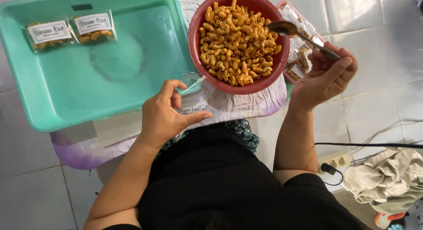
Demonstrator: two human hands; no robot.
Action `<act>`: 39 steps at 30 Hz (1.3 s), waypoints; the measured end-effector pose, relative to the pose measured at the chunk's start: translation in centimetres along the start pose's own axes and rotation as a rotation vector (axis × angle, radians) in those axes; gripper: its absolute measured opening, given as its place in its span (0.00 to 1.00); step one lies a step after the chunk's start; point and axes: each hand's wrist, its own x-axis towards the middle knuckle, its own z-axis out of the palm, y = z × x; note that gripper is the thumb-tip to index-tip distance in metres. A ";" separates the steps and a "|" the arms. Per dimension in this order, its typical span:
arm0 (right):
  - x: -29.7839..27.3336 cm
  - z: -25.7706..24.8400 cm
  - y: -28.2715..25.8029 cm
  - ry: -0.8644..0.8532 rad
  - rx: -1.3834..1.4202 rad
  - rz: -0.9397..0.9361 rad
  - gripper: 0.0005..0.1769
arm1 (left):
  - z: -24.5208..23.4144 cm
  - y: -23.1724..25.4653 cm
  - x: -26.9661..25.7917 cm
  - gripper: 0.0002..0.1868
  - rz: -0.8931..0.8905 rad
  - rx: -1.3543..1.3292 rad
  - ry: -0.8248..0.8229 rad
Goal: Manually filling small plastic bags with macaroni snacks using a spoon and arranging them on a tray.
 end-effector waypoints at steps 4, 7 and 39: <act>-0.4 1.7 0.5 -0.067 -0.044 -0.075 0.16 | 0.4 0.2 0.1 0.43 0.016 -0.037 0.008; -1.9 2.0 1.7 -0.109 -0.045 0.065 0.13 | 0.5 0.4 0.0 0.43 0.011 -0.035 0.000; -8.8 9.9 -10.9 -1.039 -0.147 0.036 0.24 | -0.2 1.4 -0.8 0.05 0.134 -0.270 -0.020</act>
